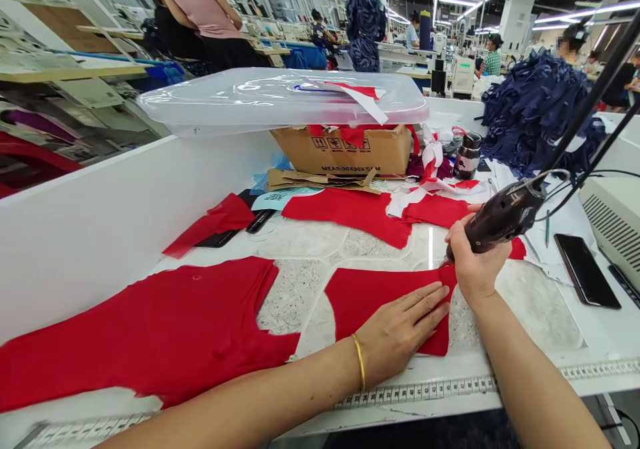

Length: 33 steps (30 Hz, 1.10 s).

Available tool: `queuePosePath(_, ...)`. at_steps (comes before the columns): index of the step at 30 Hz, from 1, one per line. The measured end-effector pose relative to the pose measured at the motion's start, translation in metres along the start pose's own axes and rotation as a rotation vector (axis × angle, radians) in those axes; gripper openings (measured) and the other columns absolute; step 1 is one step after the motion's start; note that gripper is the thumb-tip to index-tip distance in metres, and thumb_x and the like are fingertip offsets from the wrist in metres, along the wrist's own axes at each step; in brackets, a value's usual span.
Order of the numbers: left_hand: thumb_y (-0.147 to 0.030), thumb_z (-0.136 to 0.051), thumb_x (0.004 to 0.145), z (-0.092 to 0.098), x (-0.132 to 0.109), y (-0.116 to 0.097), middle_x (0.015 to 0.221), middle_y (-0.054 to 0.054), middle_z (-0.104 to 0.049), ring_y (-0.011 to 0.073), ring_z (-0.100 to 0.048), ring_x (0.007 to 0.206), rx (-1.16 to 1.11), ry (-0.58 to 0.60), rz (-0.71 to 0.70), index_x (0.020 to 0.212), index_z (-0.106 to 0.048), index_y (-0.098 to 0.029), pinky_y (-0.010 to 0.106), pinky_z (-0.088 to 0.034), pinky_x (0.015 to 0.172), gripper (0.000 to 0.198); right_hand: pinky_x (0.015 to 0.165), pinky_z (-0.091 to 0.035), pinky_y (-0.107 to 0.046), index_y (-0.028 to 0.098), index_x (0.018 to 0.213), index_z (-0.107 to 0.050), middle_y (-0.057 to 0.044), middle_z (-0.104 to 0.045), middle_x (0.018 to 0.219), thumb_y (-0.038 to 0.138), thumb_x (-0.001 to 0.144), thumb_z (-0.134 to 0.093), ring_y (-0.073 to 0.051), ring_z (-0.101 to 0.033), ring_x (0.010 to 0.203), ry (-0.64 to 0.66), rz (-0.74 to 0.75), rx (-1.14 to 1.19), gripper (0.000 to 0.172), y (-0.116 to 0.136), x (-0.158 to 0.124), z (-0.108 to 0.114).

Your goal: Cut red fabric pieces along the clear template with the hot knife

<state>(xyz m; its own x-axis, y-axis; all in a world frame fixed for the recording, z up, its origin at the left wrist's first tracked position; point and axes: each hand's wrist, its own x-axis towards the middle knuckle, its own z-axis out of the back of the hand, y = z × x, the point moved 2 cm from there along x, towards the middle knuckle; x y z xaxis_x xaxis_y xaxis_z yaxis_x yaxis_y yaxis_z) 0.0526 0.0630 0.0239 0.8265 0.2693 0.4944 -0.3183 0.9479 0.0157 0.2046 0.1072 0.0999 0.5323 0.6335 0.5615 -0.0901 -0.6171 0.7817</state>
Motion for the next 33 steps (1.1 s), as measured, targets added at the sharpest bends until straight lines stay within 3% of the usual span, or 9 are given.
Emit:
queuePosePath(6, -0.010, -0.056, 0.097, -0.005, -0.004, 0.001, 0.135, 0.021, -0.066, 0.0280, -0.058, 0.135, -0.058, 0.020, -0.019, 0.133, -0.060, -0.002, 0.040, -0.050, 0.115, 0.037, 0.052, -0.050, -0.029, 0.022, 0.094, -0.054, 0.009, -0.058, 0.058, 0.033, 0.075, -0.073, -0.014, -0.061, 0.047, -0.050, 0.026, -0.098, 0.029, -0.002, 0.011, 0.013)
queuePosePath(17, -0.013, -0.048, 0.101, -0.007, -0.005, 0.001, 0.134, 0.019, -0.068, 0.0261, -0.060, 0.133, -0.058, 0.014, -0.008, 0.133, -0.059, -0.005, 0.040, -0.053, 0.112, 0.035, 0.051, -0.050, -0.029, 0.022, 0.085, -0.055, 0.009, -0.059, 0.056, 0.028, 0.071, -0.073, -0.013, -0.059, 0.045, -0.089, 0.017, -0.103, 0.023, -0.002, 0.009, 0.011)
queuePosePath(22, -0.012, -0.051, 0.099, -0.010, -0.006, 0.002, 0.135, 0.020, -0.066, 0.0265, -0.057, 0.136, -0.062, 0.029, -0.008, 0.136, -0.056, -0.005, 0.042, -0.052, 0.112, 0.038, 0.057, -0.051, -0.031, 0.021, 0.093, -0.057, 0.010, -0.056, 0.059, 0.029, 0.074, -0.071, -0.013, -0.061, 0.048, -0.112, 0.069, -0.130, 0.025, 0.001, 0.015, 0.022)
queuePosePath(33, -0.012, -0.047, 0.100, -0.008, -0.006, 0.002, 0.133, 0.018, -0.068, 0.0258, -0.060, 0.133, -0.066, 0.005, -0.005, 0.133, -0.059, -0.006, 0.040, -0.055, 0.110, 0.036, 0.052, -0.051, -0.030, 0.021, 0.089, -0.056, 0.011, -0.055, 0.054, 0.029, 0.069, -0.071, -0.014, -0.060, 0.044, -0.178, 0.069, -0.170, 0.026, -0.006, 0.027, 0.032)
